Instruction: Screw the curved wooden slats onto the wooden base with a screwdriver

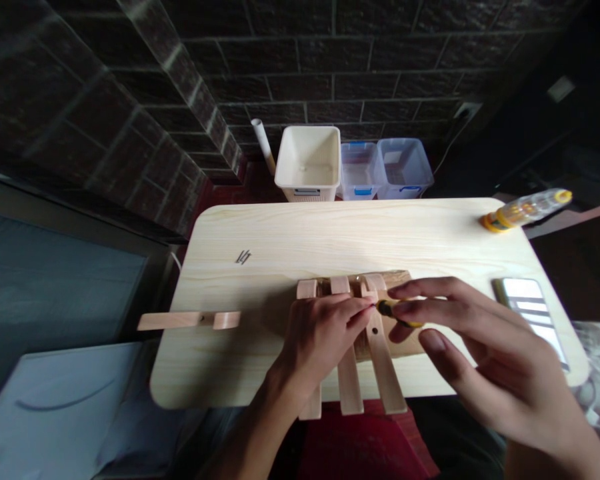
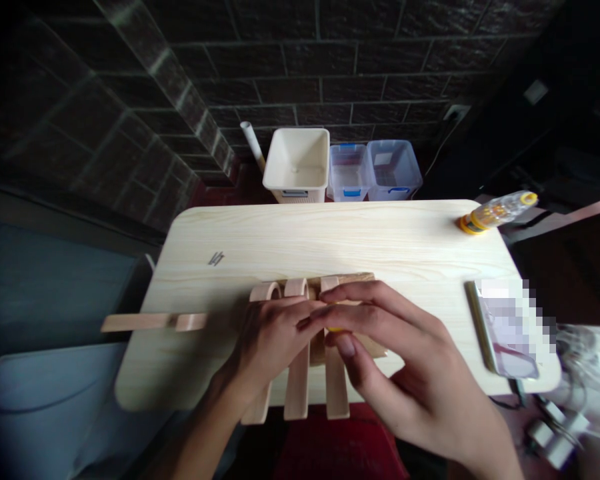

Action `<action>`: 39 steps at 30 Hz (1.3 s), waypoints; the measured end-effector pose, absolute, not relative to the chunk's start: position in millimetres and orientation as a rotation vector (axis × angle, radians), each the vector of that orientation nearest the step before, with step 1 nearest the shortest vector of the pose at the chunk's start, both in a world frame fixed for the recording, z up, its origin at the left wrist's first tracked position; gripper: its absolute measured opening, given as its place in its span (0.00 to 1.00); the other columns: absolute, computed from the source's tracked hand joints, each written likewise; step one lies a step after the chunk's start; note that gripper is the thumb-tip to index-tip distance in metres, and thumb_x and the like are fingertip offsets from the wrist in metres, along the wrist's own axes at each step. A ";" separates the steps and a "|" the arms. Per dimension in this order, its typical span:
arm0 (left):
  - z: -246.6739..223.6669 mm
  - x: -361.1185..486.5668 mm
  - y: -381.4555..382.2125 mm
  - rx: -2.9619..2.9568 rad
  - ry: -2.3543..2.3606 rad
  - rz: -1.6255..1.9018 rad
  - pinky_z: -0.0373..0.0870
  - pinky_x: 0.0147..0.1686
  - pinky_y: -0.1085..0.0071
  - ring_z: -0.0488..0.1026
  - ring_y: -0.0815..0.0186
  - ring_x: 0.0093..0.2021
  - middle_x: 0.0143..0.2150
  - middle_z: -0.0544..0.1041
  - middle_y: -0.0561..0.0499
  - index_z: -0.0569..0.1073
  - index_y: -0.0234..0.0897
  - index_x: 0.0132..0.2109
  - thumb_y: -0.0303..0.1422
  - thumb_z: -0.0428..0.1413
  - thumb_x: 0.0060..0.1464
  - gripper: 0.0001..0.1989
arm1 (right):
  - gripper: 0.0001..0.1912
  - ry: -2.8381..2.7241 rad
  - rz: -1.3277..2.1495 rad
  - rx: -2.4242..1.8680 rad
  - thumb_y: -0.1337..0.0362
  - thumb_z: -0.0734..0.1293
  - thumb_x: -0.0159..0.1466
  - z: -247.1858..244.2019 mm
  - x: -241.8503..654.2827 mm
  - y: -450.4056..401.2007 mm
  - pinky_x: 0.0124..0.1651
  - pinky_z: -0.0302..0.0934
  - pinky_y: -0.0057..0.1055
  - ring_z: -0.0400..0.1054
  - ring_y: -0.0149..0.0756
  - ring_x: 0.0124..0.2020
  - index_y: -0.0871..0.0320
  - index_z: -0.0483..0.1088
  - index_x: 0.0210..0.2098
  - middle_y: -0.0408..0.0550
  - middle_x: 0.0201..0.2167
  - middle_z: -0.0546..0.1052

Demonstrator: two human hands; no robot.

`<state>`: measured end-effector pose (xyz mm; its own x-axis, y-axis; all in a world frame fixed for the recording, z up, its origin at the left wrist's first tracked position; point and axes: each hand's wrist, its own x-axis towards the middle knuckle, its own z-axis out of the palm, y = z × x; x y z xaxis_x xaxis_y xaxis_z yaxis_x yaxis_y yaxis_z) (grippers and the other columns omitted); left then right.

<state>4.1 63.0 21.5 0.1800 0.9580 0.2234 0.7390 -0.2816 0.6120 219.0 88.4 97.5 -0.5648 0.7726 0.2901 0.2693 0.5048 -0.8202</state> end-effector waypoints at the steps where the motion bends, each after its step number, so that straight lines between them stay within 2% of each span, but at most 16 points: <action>1: 20.7 4.5 62.8 2.096 1.609 0.827 0.67 0.30 0.73 0.79 0.71 0.29 0.32 0.86 0.57 0.86 0.47 0.49 0.35 0.61 0.68 0.08 | 0.22 -2.078 0.983 -0.853 0.73 0.69 0.69 97.1 219.4 88.1 0.55 0.77 0.35 0.78 0.43 0.56 0.49 0.77 0.59 0.52 0.55 0.80; 4: 19.0 5.5 62.6 2.097 1.623 0.823 0.68 0.31 0.72 0.80 0.70 0.29 0.33 0.86 0.56 0.86 0.48 0.49 0.35 0.61 0.67 0.08 | 0.22 -2.060 0.986 -0.833 0.74 0.68 0.69 94.9 221.0 87.2 0.56 0.76 0.38 0.77 0.45 0.57 0.50 0.76 0.59 0.53 0.55 0.80; 13: 19.5 4.2 62.2 2.102 1.621 0.806 0.66 0.30 0.70 0.81 0.70 0.29 0.34 0.86 0.58 0.86 0.48 0.50 0.34 0.62 0.67 0.08 | 0.23 -2.067 0.982 -0.815 0.74 0.69 0.69 95.1 218.1 87.0 0.56 0.77 0.38 0.78 0.46 0.58 0.50 0.76 0.61 0.53 0.56 0.82; 22: 14.6 4.3 62.4 2.131 1.628 0.844 0.65 0.29 0.69 0.81 0.69 0.29 0.34 0.86 0.59 0.85 0.49 0.50 0.35 0.63 0.66 0.08 | 0.26 -2.099 0.937 -0.837 0.76 0.68 0.68 94.3 222.9 85.9 0.58 0.75 0.36 0.76 0.43 0.59 0.50 0.74 0.62 0.52 0.57 0.81; 26: 15.1 4.7 62.6 2.127 1.622 0.871 0.66 0.30 0.69 0.81 0.69 0.29 0.34 0.86 0.59 0.86 0.49 0.49 0.35 0.63 0.66 0.08 | 0.25 -2.163 0.809 -0.863 0.76 0.69 0.69 97.2 223.8 85.7 0.63 0.71 0.29 0.76 0.37 0.60 0.51 0.74 0.63 0.49 0.58 0.80; 31: 16.9 4.3 62.5 2.113 1.624 0.846 0.65 0.29 0.70 0.80 0.70 0.29 0.34 0.86 0.59 0.86 0.49 0.49 0.35 0.63 0.66 0.08 | 0.24 -2.206 0.734 -0.888 0.74 0.69 0.71 101.7 224.6 83.9 0.63 0.67 0.19 0.76 0.29 0.58 0.50 0.73 0.63 0.44 0.57 0.81; 39: 14.3 5.1 62.1 2.106 1.625 0.856 0.64 0.28 0.70 0.79 0.71 0.28 0.33 0.85 0.59 0.85 0.49 0.50 0.35 0.63 0.66 0.08 | 0.22 -2.247 0.668 -0.911 0.71 0.69 0.72 101.1 223.5 82.5 0.62 0.68 0.17 0.77 0.27 0.58 0.49 0.73 0.63 0.43 0.56 0.81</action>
<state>5.1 62.1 14.3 0.1616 0.9547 0.2498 0.7462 -0.2839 0.6022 223.5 82.5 101.1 -0.5726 0.7415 0.3498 0.4302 0.6349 -0.6418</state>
